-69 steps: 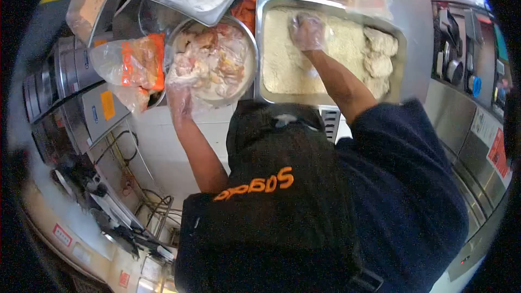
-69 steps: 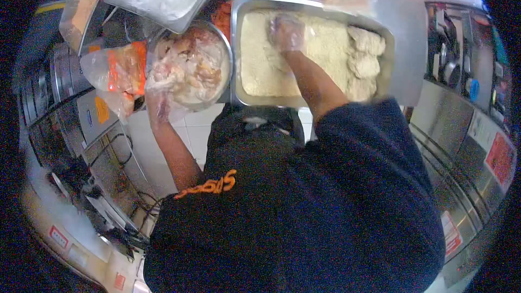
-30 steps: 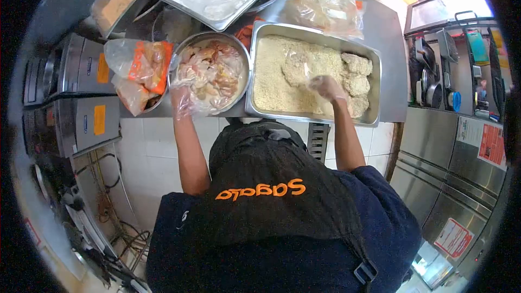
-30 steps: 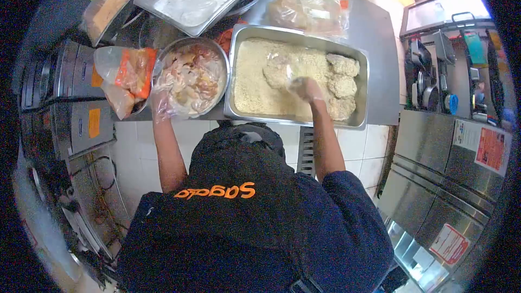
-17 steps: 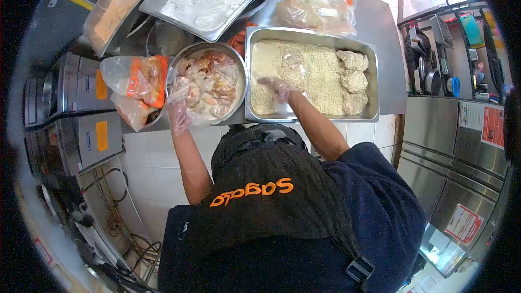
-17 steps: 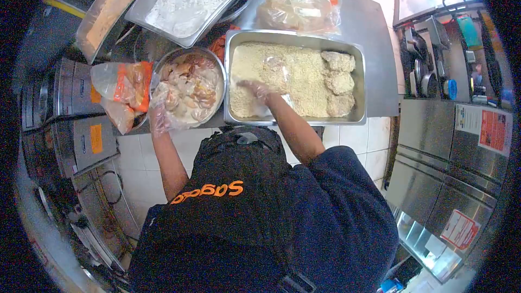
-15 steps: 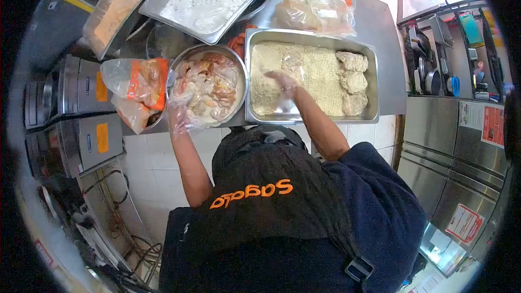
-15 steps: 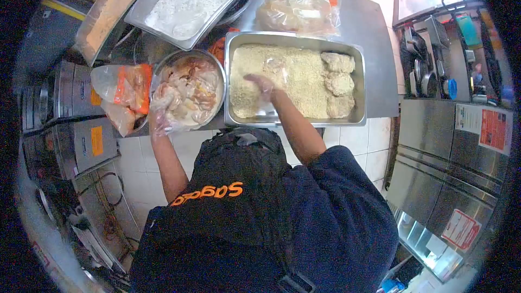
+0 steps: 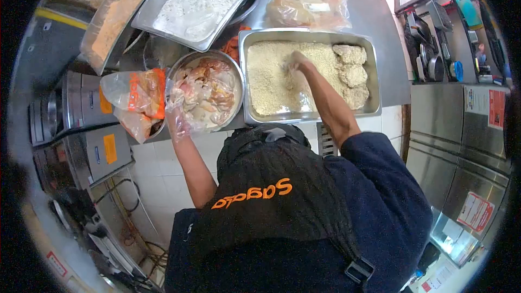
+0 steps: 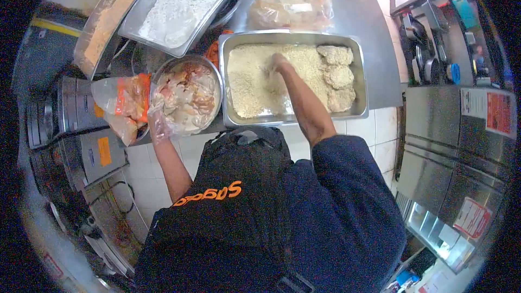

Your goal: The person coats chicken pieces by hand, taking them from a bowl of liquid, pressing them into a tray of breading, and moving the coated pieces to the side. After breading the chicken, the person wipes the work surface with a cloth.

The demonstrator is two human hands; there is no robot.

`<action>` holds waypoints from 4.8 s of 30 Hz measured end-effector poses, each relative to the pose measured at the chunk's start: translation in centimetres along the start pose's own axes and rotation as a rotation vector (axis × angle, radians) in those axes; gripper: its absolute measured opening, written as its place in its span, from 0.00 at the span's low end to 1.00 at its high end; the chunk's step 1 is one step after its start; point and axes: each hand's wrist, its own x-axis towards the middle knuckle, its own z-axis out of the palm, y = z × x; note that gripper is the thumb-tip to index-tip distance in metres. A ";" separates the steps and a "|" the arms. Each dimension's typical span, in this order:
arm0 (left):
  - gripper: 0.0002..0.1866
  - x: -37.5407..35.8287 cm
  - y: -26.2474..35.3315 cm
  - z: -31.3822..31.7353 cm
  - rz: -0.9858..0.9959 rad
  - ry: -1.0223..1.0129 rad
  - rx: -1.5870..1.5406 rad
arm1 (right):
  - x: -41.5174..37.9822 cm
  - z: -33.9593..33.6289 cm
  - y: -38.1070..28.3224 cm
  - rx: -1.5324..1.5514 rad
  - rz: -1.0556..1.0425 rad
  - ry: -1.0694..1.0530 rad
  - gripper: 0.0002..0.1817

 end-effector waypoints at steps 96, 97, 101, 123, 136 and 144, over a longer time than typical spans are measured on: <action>0.24 4.1 -10.9 2.3 0.373 -0.769 1.467 | -17.9 -1.4 1.4 -0.051 0.139 -0.337 0.26; 0.25 3.7 -10.3 3.0 0.390 -0.798 1.407 | -17.8 -0.8 0.5 0.296 0.316 -0.320 0.28; 0.23 1.6 -6.2 6.2 0.423 -0.934 1.535 | -16.4 -1.2 -1.8 0.639 0.178 -0.314 0.30; 0.17 -0.9 -0.6 3.2 0.322 -0.584 0.844 | -7.2 5.9 -9.5 -0.388 -0.214 0.558 0.25; 0.14 -2.2 0.0 0.1 0.263 -0.363 0.636 | -2.0 6.5 -7.5 -0.108 0.031 0.564 0.14; 0.13 -0.5 -0.4 0.9 0.161 -0.277 0.493 | -6.4 3.9 -12.5 -0.376 0.003 0.604 0.23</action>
